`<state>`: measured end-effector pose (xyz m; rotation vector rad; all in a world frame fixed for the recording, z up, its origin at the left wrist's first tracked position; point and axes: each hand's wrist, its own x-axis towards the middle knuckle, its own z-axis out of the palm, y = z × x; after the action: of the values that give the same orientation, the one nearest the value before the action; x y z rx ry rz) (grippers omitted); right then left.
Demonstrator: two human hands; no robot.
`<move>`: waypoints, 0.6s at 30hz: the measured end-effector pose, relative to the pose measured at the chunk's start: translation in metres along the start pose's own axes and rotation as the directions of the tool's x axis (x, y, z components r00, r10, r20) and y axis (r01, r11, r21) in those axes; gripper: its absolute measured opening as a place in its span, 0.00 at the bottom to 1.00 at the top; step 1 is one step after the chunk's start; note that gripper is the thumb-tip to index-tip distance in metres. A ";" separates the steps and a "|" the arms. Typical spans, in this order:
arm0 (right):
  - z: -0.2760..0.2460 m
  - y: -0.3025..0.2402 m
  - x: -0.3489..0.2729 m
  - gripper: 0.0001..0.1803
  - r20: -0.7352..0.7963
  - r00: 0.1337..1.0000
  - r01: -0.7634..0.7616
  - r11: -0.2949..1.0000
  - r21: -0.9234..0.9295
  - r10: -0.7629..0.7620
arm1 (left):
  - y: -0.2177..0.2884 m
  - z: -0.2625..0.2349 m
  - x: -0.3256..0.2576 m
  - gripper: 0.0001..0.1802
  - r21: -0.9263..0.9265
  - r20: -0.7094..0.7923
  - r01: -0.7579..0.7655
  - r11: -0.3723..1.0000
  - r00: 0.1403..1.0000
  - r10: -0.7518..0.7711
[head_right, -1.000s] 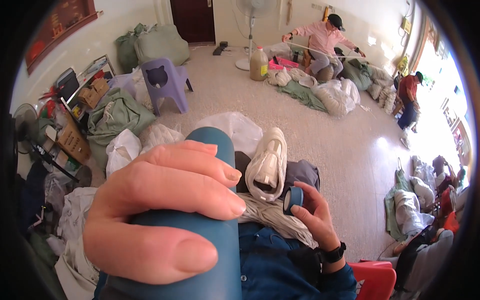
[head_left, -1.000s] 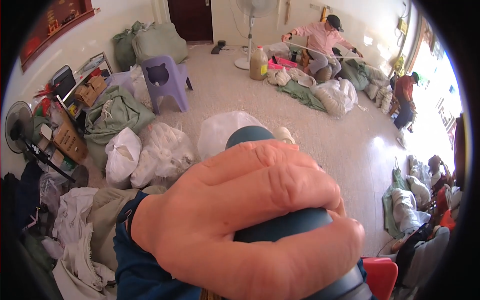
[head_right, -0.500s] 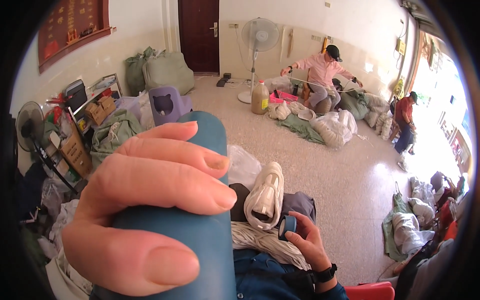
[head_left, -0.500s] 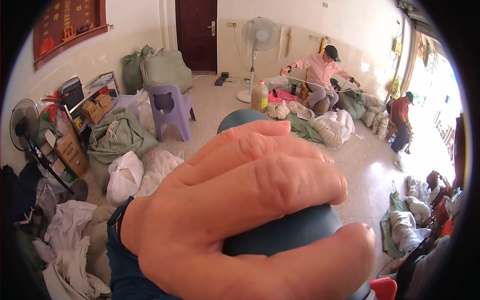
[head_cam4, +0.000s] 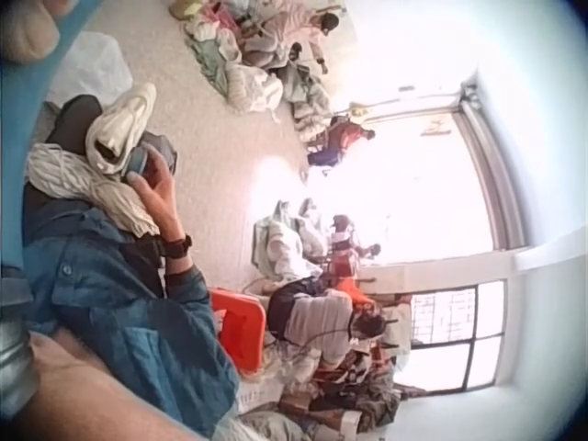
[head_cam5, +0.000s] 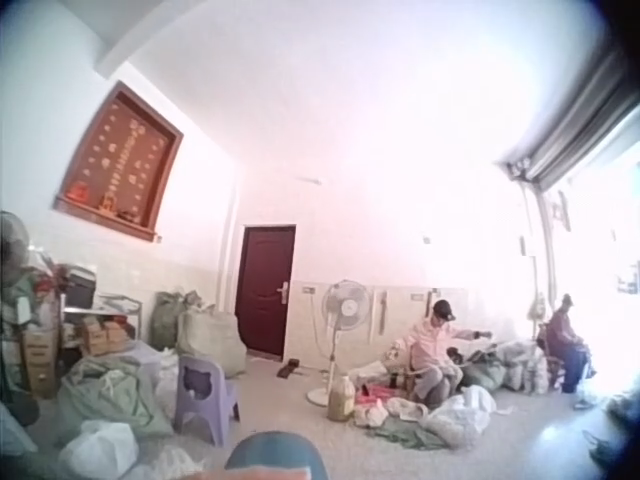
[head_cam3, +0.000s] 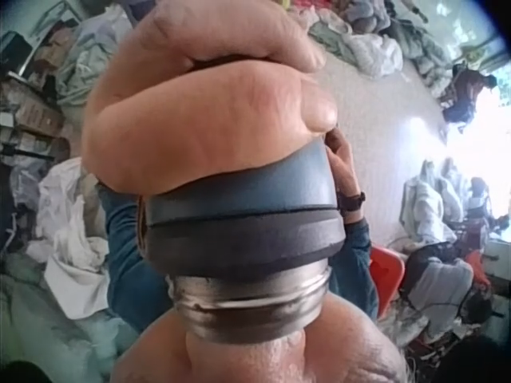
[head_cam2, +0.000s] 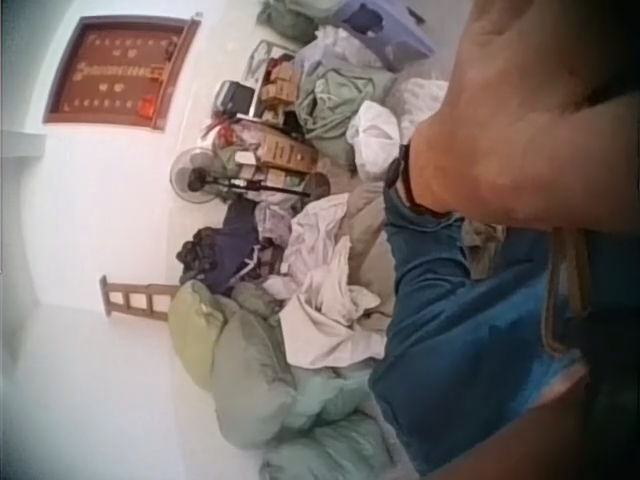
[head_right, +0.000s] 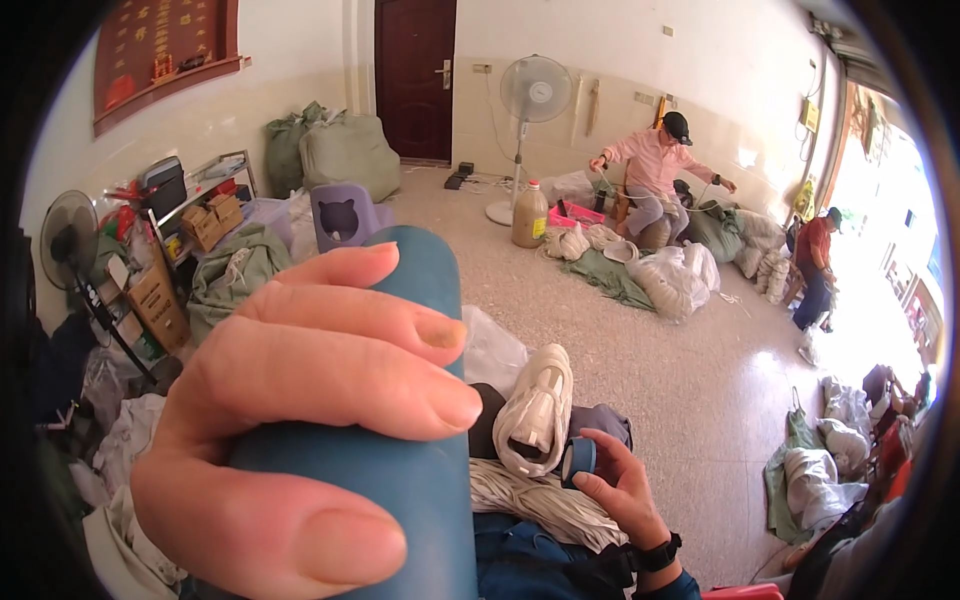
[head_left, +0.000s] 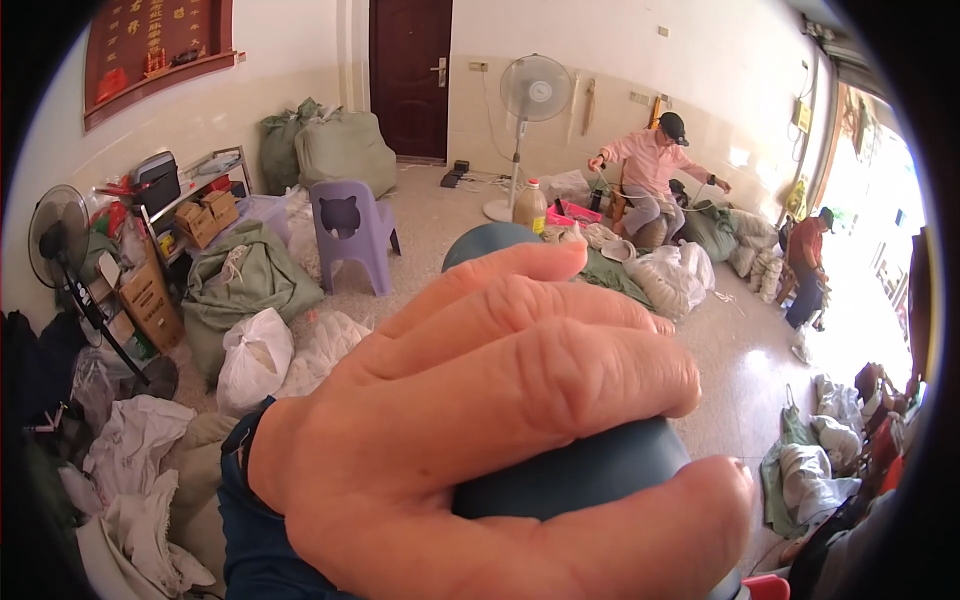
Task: Packing shoe insoles, laces, and shoes into plastic bags and sealing them.
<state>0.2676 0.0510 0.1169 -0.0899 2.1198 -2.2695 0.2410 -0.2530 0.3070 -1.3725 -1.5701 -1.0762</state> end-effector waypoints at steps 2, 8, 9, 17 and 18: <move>0.001 -0.013 0.003 0.37 0.017 1.000 0.004 1.000 -0.004 -0.004 | -0.001 0.002 0.001 0.06 -0.005 0.008 0.013 1.000 1.000 -0.013; 0.010 -0.073 0.020 0.42 0.114 0.965 0.243 0.968 -0.056 -0.236 | -0.018 0.022 -0.018 0.06 -0.140 0.019 0.054 0.989 0.998 -0.052; 0.013 -0.085 0.023 0.44 0.116 0.953 0.285 0.959 -0.016 -0.281 | -0.024 0.032 -0.029 0.07 -0.286 -0.019 0.108 0.952 0.993 -0.119; 0.038 -0.142 0.041 0.51 0.344 0.807 0.584 0.735 -0.345 -0.479 | -0.070 0.042 -0.088 0.44 -0.484 0.611 0.656 0.579 0.727 -0.313; 0.033 -0.143 0.049 0.49 0.477 0.738 0.671 0.599 -0.437 -0.478 | -0.075 0.046 -0.095 0.44 -0.491 0.616 0.661 0.568 0.724 -0.311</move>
<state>0.2227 0.0251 0.2629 -1.2590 2.7760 -1.4857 0.1769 -0.2465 0.1943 -1.8155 -2.1243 -1.9597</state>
